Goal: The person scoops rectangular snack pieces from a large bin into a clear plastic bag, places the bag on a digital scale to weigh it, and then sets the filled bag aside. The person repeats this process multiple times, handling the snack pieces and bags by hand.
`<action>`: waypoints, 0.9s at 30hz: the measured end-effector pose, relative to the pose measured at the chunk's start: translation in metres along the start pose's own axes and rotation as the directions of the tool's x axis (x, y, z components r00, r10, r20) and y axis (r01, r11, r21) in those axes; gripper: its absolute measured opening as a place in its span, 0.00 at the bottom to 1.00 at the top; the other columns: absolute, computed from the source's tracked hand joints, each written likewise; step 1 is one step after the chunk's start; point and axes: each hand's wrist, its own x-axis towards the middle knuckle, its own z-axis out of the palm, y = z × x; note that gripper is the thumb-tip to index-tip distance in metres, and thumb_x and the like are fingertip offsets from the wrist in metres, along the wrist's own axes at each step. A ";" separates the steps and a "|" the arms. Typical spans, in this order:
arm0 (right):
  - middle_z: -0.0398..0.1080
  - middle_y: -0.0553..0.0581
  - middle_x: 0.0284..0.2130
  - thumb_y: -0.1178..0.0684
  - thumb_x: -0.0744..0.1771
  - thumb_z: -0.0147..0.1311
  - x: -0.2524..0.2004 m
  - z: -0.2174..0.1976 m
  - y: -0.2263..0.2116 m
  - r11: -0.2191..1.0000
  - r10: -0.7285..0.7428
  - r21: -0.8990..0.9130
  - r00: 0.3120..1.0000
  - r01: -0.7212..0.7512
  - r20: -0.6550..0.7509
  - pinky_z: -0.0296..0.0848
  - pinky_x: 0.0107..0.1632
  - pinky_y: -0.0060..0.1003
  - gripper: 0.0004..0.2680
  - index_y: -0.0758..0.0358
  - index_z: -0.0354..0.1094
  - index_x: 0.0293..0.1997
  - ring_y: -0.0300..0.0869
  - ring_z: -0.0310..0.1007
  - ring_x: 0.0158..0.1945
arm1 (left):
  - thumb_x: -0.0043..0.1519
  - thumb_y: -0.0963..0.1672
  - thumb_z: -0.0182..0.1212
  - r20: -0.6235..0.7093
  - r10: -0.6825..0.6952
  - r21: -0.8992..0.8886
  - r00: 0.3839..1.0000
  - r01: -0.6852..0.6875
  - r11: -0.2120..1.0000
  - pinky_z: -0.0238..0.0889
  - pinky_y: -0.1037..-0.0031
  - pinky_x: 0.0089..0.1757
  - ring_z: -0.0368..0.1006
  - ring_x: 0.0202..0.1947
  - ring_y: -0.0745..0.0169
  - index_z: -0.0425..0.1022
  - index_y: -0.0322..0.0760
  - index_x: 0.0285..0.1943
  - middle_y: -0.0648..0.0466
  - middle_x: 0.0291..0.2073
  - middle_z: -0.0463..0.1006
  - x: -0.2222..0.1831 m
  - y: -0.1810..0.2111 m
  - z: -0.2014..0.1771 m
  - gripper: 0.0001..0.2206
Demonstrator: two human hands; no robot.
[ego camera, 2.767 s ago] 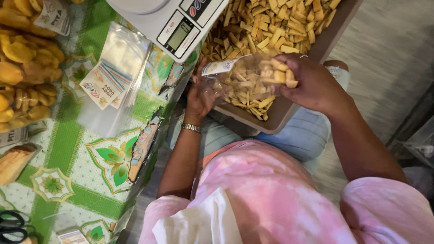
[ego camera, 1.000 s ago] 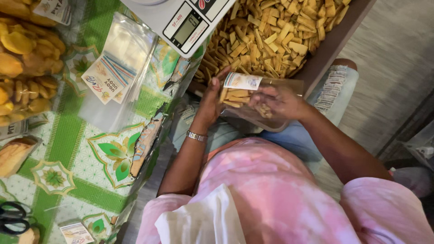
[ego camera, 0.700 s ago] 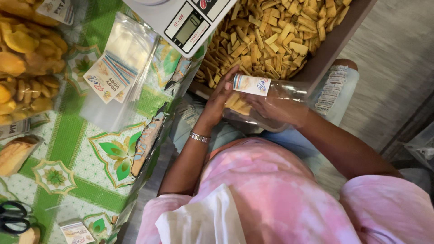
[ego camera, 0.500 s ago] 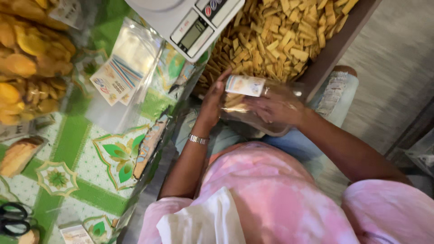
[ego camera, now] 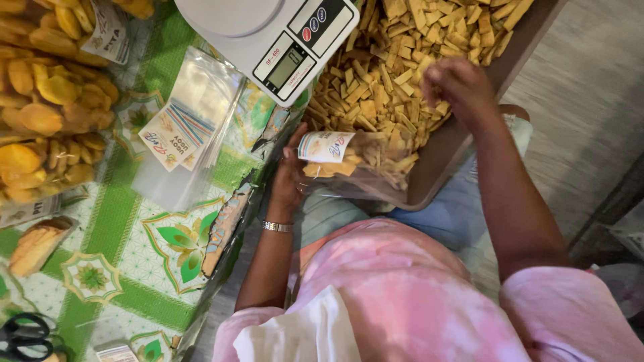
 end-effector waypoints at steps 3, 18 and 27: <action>0.77 0.53 0.36 0.49 0.68 0.60 0.076 0.008 0.053 0.944 -0.018 -0.325 0.974 -0.058 -0.226 0.80 0.41 0.39 0.09 0.60 0.73 0.50 0.41 0.79 0.36 | 0.69 0.61 0.48 0.029 0.058 0.104 0.998 -0.061 0.993 0.54 0.63 0.68 0.60 0.73 0.53 0.55 0.33 0.80 0.47 0.74 0.63 0.003 -0.008 -0.005 0.39; 0.66 0.73 0.50 0.56 0.66 0.59 0.122 0.066 0.076 0.562 0.049 -0.773 0.945 -0.294 -0.324 0.74 0.53 0.52 0.15 0.74 0.66 0.56 0.61 0.71 0.51 | 0.61 0.61 0.64 0.067 -0.052 -0.019 0.996 0.054 0.998 0.57 0.61 0.66 0.66 0.68 0.49 0.56 0.29 0.78 0.41 0.67 0.69 0.011 -0.017 -0.009 0.44; 0.72 0.72 0.53 0.41 0.69 0.56 0.129 0.092 0.036 0.359 0.190 -0.906 0.968 -0.225 -0.165 0.73 0.56 0.52 0.19 0.68 0.69 0.60 0.60 0.71 0.57 | 0.63 0.61 0.59 0.046 -0.054 -0.011 0.998 0.054 0.998 0.55 0.63 0.67 0.64 0.69 0.52 0.56 0.31 0.78 0.44 0.69 0.67 0.012 -0.020 -0.014 0.43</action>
